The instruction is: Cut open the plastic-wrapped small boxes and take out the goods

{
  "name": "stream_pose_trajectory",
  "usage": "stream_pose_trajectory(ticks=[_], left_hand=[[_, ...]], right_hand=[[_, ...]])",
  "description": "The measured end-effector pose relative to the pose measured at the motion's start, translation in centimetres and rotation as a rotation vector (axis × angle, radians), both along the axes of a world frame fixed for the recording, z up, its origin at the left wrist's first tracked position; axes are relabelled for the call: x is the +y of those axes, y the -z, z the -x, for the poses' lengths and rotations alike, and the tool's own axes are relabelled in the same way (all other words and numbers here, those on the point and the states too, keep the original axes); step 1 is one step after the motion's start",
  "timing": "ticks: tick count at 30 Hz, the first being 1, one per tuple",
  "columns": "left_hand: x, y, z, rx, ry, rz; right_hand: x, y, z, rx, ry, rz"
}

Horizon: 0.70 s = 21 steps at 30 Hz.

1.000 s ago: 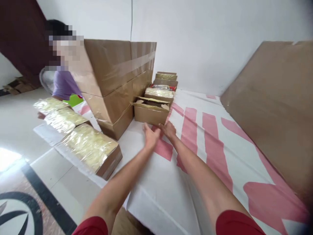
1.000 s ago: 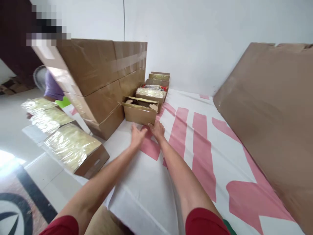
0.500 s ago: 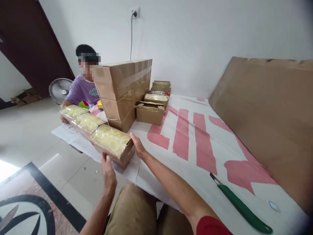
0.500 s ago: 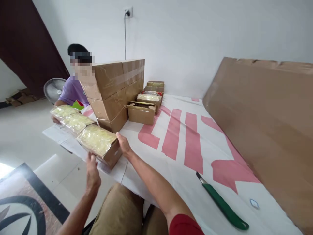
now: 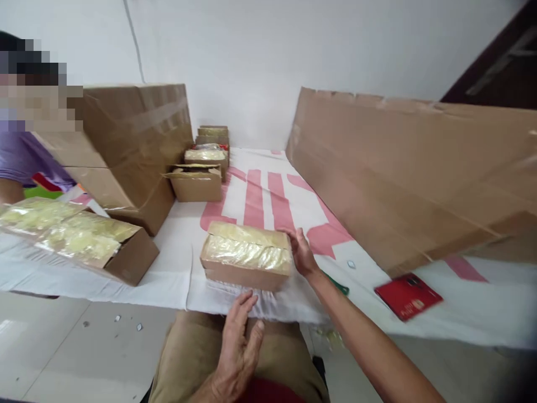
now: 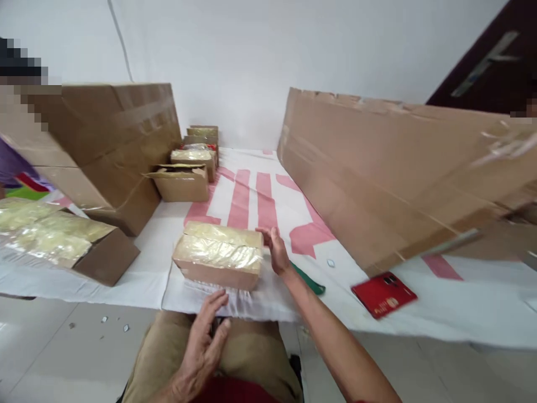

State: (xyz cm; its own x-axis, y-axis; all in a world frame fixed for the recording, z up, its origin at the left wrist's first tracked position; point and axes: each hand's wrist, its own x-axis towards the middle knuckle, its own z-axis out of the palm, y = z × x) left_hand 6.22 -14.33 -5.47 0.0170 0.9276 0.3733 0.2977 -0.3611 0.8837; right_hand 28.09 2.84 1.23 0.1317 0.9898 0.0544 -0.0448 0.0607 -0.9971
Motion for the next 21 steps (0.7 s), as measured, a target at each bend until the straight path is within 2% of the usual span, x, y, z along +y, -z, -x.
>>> stream_pose_trajectory(ticks=[2, 4, 6, 9, 11, 13, 15, 17, 19, 21], left_hand=[[0.7, -1.7, 2.2, 0.072, -0.052, -0.156], [2.5, -3.9, 4.8, 0.083, -0.265, -0.285], [5.2, -6.1, 6.8, 0.105, -0.439, -0.292], [9.8, -7.8, 8.3, 0.068, -0.412, -0.136], [12.6, -7.8, 8.4, -0.064, -0.338, 0.012], [14.3, -7.1, 8.0, -0.203, -0.242, 0.147], [14.4, -6.2, 7.4, -0.293, -0.155, 0.215], [13.1, -5.6, 6.5, -0.331, -0.15, 0.224], [10.9, -5.4, 5.3, -0.366, -0.23, 0.226], [8.6, -5.4, 4.1, -0.386, -0.292, 0.244]], right_hand=[[-1.6, 0.6, -2.7, -0.046, 0.135, -0.028], [-3.8, 1.4, -5.5, -0.181, 0.215, -0.038], [-6.1, 2.4, -7.9, -0.437, 0.237, -0.032], [-8.9, 4.3, -10.0, -0.874, 0.186, -0.013], [-9.8, 5.4, -10.4, -1.099, 0.149, -0.003], [-10.1, 6.2, -10.4, -1.215, 0.131, 0.004], [-10.2, 6.3, -10.3, -1.202, 0.131, -0.028], [-10.3, 5.8, -10.1, -1.062, 0.153, -0.079], [-10.4, 4.7, -9.7, -0.808, 0.189, -0.07], [-10.3, 3.3, -8.5, -0.489, 0.206, 0.008]])
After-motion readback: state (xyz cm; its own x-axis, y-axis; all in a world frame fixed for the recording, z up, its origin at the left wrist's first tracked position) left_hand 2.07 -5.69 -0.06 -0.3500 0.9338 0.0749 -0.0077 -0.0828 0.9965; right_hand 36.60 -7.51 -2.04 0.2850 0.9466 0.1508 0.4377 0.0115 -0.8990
